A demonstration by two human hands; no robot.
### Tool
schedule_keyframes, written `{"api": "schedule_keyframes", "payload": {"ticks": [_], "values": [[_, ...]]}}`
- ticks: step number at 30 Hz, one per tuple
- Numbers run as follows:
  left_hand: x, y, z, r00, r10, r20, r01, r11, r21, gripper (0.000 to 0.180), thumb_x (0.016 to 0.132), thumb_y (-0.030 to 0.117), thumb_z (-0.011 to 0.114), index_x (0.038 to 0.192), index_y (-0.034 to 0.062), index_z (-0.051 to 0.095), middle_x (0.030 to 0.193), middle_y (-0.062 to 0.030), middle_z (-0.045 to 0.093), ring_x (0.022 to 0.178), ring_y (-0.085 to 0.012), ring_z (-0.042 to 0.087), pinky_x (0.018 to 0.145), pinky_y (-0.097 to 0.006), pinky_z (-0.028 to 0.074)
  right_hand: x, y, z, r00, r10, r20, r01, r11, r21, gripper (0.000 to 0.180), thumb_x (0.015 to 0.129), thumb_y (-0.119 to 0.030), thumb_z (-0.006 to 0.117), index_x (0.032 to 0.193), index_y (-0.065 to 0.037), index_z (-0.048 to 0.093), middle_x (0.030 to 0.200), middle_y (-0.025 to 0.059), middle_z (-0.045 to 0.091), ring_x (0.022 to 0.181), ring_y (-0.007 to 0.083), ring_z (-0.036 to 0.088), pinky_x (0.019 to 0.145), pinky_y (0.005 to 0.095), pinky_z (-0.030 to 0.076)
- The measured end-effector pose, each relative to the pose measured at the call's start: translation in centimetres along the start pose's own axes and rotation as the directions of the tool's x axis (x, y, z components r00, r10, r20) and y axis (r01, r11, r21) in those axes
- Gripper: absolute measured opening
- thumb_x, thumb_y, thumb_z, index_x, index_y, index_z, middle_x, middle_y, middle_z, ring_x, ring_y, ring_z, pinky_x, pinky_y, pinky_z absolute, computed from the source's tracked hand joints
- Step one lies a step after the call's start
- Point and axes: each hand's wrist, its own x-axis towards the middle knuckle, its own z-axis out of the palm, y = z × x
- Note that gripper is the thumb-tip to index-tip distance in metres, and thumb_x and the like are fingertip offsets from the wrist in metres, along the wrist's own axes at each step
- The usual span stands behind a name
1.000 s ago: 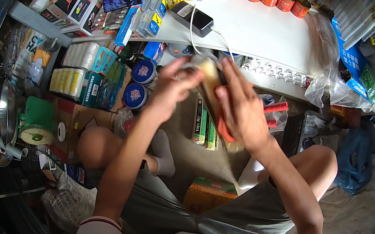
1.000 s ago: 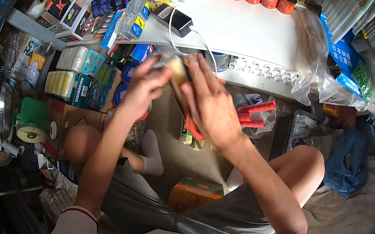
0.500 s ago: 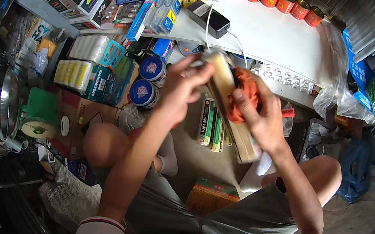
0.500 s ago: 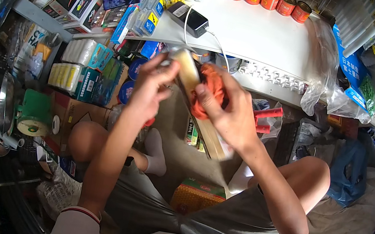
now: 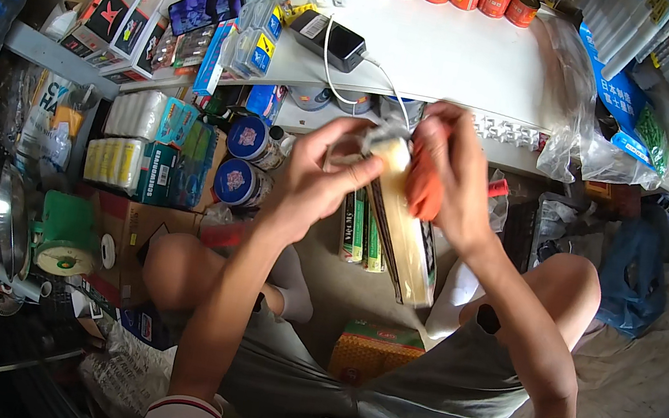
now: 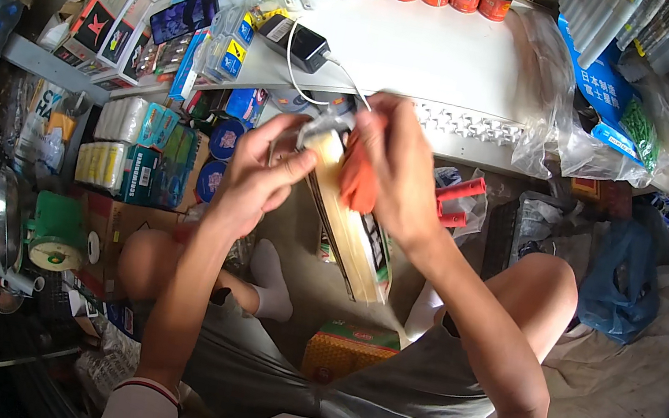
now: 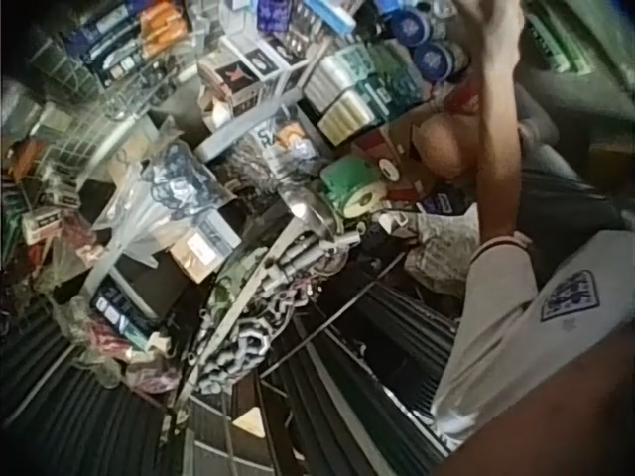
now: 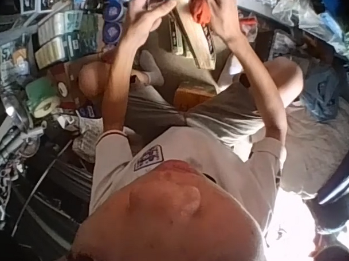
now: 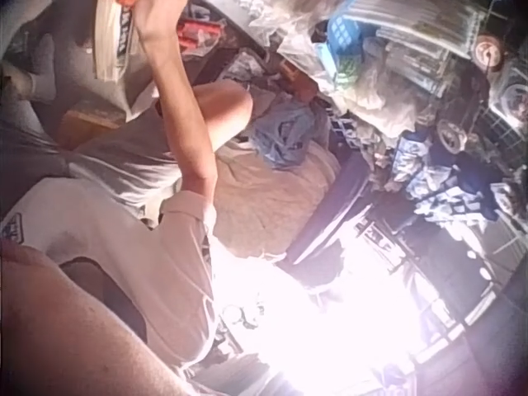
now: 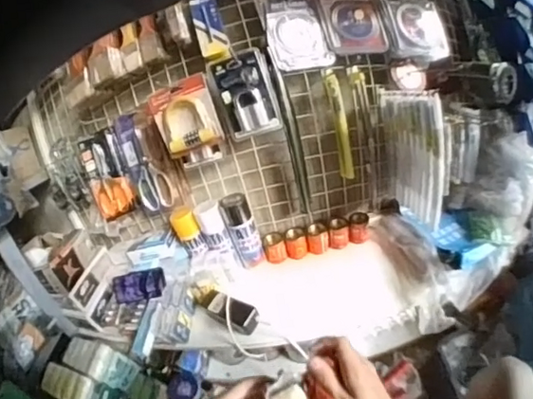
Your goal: The person is assembling and cleaning paint rollers, removing them from plastic packaging and wiping the handles with a red cloth.
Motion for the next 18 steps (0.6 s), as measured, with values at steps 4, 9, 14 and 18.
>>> {"api": "schedule_keyframes", "payload": {"ticks": [4, 9, 14, 18], "values": [[-0.5, 0.8, 1.8, 0.999, -0.023, -0.040, 0.021, 0.998, -0.058, 0.046, 0.092, 0.022, 0.073, 0.128, -0.0013, 0.058, 0.093, -0.0021, 0.068, 0.057, -0.0024, 0.047, 0.039, -0.020, 0.032, 2.5, -0.8, -1.0, 0.983, 0.128, 0.133, -0.158, 0.957, 0.243, 0.041, 0.108, -0.034, 0.044, 0.105, 0.002, 0.061, 0.088, 0.0101, 0.067, 0.083, 0.0166, 0.061, 0.081, 0.0323, 0.049], [0.7, 0.0, -1.8, 0.962, -0.008, -0.271, -0.035, 0.987, -0.155, 0.045, 0.092, 0.024, 0.073, 0.130, 0.0030, 0.059, 0.089, 0.0014, 0.067, 0.064, -0.0023, 0.053, 0.043, -0.018, 0.040, 0.4, -2.9, -1.0, 0.953, 0.084, 0.292, -0.027, 0.981, -0.193, 0.049, 0.090, -0.042, 0.072, 0.108, 0.003, 0.062, 0.091, 0.0214, 0.068, 0.084, 0.0340, 0.068, 0.077, 0.0413, 0.052], [1.2, -0.7, -7.3, 0.881, -0.067, -0.468, -0.041, 0.975, -0.216, 0.031, 0.093, 0.028, 0.073, 0.117, 0.0106, 0.064, 0.084, 0.0095, 0.058, 0.059, 0.0001, 0.045, 0.048, -0.018, 0.032, -1.3, -2.8, -2.9, 0.861, -0.024, 0.508, 0.132, 0.975, -0.178, 0.038, 0.085, -0.028, 0.076, 0.103, 0.003, 0.062, 0.095, 0.0182, 0.063, 0.089, 0.0359, 0.065, 0.081, 0.0427, 0.051], [1.1, -0.9, -7.3, 0.903, -0.052, -0.426, -0.036, 0.980, -0.196, 0.031, 0.093, 0.030, 0.073, 0.117, 0.0123, 0.064, 0.086, 0.0104, 0.058, 0.058, 0.0004, 0.043, 0.046, -0.017, 0.025, -3.1, -2.1, -2.2, 0.934, -0.071, 0.351, 0.127, 0.982, -0.140, 0.035, 0.093, -0.026, 0.069, 0.109, 0.003, 0.057, 0.098, 0.0199, 0.063, 0.094, 0.0399, 0.064, 0.083, 0.0438, 0.051]]}}
